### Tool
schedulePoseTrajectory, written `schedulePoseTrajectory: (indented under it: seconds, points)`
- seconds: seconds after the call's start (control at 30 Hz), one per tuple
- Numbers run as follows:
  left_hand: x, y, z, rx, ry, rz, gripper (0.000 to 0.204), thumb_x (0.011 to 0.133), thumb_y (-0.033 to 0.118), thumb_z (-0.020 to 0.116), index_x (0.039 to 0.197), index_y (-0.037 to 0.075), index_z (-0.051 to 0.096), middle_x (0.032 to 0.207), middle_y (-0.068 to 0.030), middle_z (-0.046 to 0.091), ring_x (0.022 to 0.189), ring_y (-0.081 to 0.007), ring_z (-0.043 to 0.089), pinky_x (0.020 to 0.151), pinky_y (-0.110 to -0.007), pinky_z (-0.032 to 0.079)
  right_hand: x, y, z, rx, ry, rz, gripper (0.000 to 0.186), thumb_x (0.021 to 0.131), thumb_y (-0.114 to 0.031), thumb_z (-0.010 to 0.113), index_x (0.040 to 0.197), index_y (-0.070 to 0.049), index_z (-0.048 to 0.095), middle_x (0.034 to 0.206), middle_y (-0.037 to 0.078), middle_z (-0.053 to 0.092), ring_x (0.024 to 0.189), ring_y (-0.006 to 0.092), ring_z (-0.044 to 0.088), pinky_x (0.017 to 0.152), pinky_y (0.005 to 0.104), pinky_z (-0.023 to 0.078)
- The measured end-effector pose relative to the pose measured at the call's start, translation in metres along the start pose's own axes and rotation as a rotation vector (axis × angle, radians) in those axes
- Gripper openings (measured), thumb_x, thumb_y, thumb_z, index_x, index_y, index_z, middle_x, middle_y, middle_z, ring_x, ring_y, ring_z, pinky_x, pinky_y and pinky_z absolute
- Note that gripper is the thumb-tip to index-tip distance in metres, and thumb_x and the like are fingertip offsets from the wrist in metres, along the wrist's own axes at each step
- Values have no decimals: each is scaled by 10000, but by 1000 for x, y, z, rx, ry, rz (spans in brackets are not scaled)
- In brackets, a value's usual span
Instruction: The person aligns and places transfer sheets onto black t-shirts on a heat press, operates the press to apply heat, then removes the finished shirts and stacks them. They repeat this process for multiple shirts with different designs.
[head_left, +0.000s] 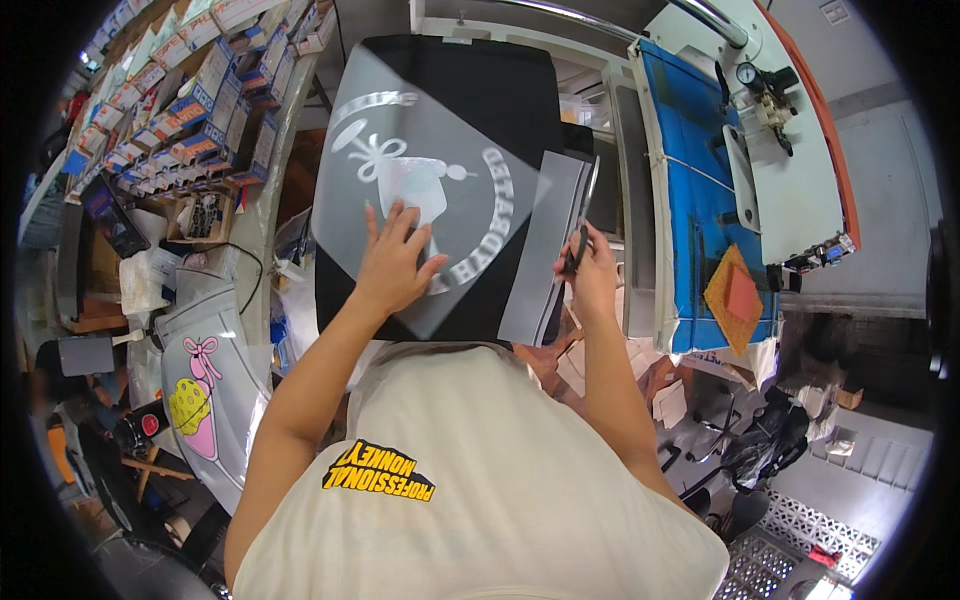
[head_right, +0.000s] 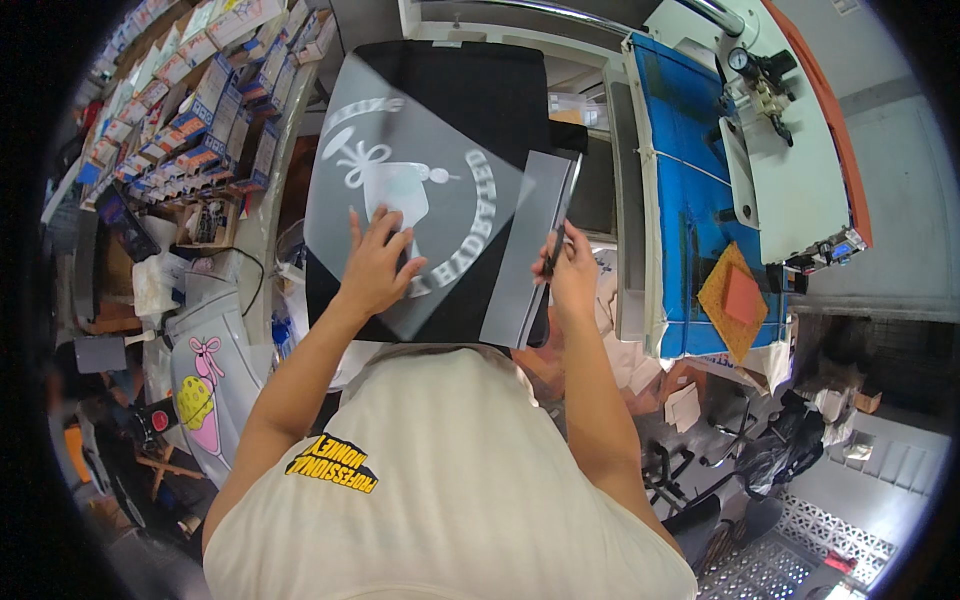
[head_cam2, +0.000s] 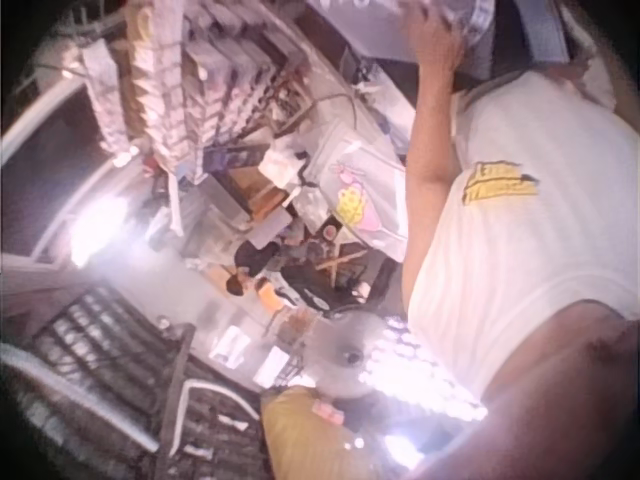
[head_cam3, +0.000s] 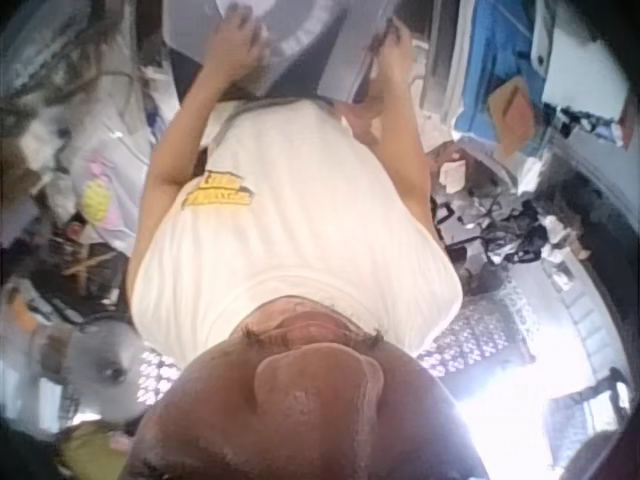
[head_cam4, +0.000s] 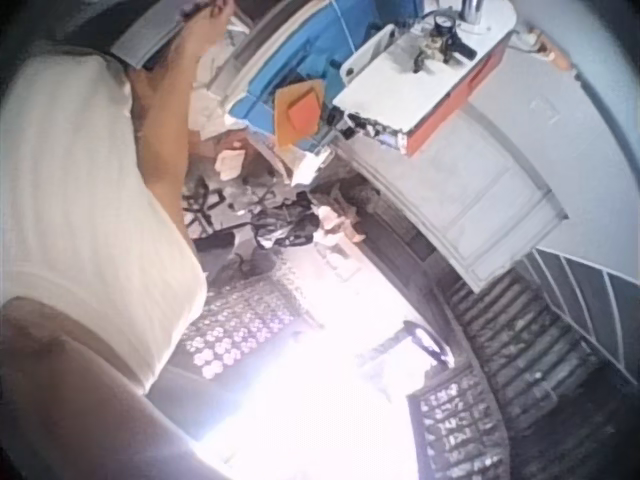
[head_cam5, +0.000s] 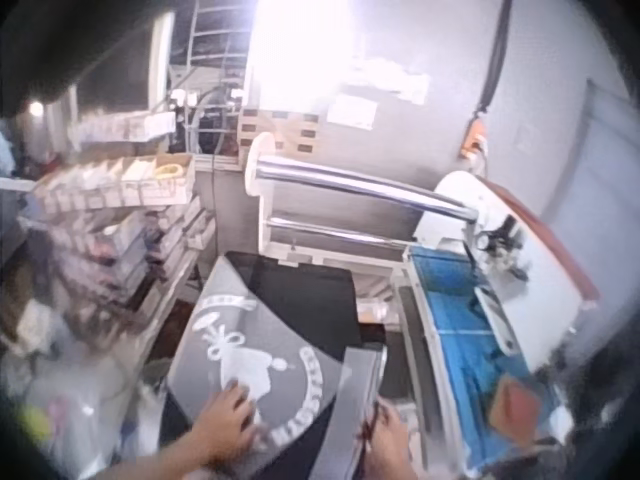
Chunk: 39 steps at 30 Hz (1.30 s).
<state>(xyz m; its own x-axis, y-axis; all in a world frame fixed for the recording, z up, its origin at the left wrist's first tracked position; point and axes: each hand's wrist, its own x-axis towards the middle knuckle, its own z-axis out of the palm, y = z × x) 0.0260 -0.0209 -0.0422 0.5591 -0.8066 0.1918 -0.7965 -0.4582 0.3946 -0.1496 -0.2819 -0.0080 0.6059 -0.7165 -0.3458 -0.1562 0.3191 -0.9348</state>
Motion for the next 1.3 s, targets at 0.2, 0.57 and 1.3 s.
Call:
schedulePoseTrajectory:
  seconds: [0.2,0.57,1.3]
  points:
    - [5,-61,-34,220,-93,1,493,945,380,655,1361,117,623,1596,-146,402,1520,-426,259,1191,-722,33,-54,24,-32,-108,-71,81,440,1036,-127,587,1446,-18,469,883,65,615,643,138,638,501,261,503]
    - [37,-32,3,73,-4,90,598,929,372,668,1457,130,530,1578,-154,421,1499,-427,299,1225,-632,157,-141,68,-25,-162,-431,329,471,1014,-164,644,1442,-41,491,926,54,612,761,144,630,620,289,504]
    - [28,44,36,-134,139,404,271,821,60,742,1087,113,734,1180,-36,709,1233,-298,626,1134,-502,448,-124,56,36,-90,-218,328,482,1038,-198,621,1477,-68,473,834,14,589,622,89,592,501,243,462]
